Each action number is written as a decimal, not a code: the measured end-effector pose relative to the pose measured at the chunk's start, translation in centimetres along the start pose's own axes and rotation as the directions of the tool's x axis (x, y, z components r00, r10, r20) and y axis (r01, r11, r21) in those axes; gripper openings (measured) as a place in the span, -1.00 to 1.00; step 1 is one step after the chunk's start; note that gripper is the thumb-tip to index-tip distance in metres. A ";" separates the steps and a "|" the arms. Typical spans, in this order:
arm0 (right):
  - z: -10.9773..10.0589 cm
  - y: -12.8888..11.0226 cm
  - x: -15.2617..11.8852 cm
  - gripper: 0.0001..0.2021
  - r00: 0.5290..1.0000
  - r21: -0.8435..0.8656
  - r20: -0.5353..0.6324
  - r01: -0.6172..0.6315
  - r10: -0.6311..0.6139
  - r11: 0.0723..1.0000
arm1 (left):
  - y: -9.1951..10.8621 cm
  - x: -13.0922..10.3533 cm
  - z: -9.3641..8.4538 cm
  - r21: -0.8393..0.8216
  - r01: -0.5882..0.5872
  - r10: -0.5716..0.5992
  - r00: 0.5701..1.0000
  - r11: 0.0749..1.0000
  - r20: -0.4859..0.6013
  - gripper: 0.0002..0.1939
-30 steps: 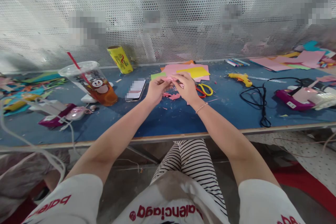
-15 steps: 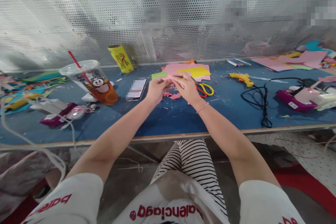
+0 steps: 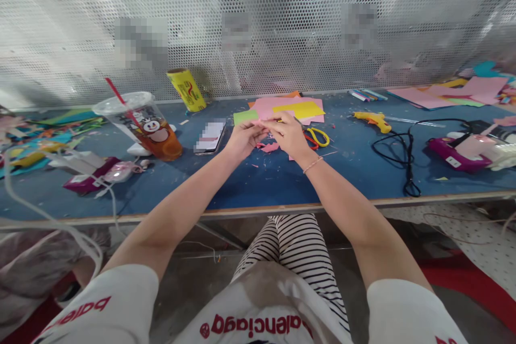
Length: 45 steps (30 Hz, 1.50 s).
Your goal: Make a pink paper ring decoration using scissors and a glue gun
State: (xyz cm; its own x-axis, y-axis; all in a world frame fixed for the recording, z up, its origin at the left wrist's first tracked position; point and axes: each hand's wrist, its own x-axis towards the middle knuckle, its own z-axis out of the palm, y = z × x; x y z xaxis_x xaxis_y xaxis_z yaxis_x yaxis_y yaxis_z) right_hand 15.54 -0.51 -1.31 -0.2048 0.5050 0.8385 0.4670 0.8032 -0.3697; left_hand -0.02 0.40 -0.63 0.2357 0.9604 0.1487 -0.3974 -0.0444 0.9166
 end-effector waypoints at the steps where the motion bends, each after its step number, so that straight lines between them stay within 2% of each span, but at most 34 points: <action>1: 0.0 -0.2 0.1 -0.82 0.999 0.022 -0.019 -0.030 0.031 0.999 | 0.0 0.0 0.0 0.001 -0.008 0.008 1.000 1.000 0.010 -0.96; 5: 0.1 -0.8 0.6 -0.88 0.973 0.203 -0.021 -0.220 0.228 0.954 | 0.2 -0.2 0.2 0.040 -0.047 0.046 0.999 0.998 0.009 -0.98; 8: 0.2 -0.6 0.7 -0.86 0.935 0.359 0.028 -0.340 0.354 0.869 | 0.2 -0.1 0.3 0.079 -0.058 0.057 0.998 0.995 0.019 -0.94; 11: 0.3 0.0 0.7 -0.83 0.901 0.464 0.071 -0.409 0.427 0.786 | 0.0 0.0 0.1 0.089 -0.071 0.066 0.996 0.994 0.057 -0.91; 18: 0.3 0.5 0.7 -0.84 0.899 0.486 0.099 -0.418 0.427 0.768 | -0.1 -0.1 0.1 0.087 -0.067 0.058 0.993 0.994 0.105 -0.83; 24: 0.2 0.3 0.7 -0.86 0.895 0.495 0.117 -0.428 0.430 0.756 | 0.1 -0.2 0.2 0.076 -0.076 0.065 0.989 0.994 0.130 -0.85; 36: 0.1 0.0 0.8 -0.88 0.899 0.500 0.130 -0.424 0.419 0.755 | 0.1 -0.3 0.3 0.149 -0.045 0.033 0.996 0.988 0.082 -0.87; 45: 0.1 0.0 0.8 -0.89 0.898 0.465 0.133 -0.431 0.420 0.773 | -0.2 -0.2 0.0 0.124 -0.094 0.076 0.988 0.988 0.137 -0.83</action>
State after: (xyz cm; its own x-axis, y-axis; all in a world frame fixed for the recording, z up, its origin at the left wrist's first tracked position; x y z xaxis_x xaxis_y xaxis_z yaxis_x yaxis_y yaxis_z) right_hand 15.31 -0.10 -0.65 -0.1024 0.8329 0.5438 0.0498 0.5503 -0.8335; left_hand 0.00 0.22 -0.88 0.3241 0.9073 0.2679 -0.3049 -0.1679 0.9375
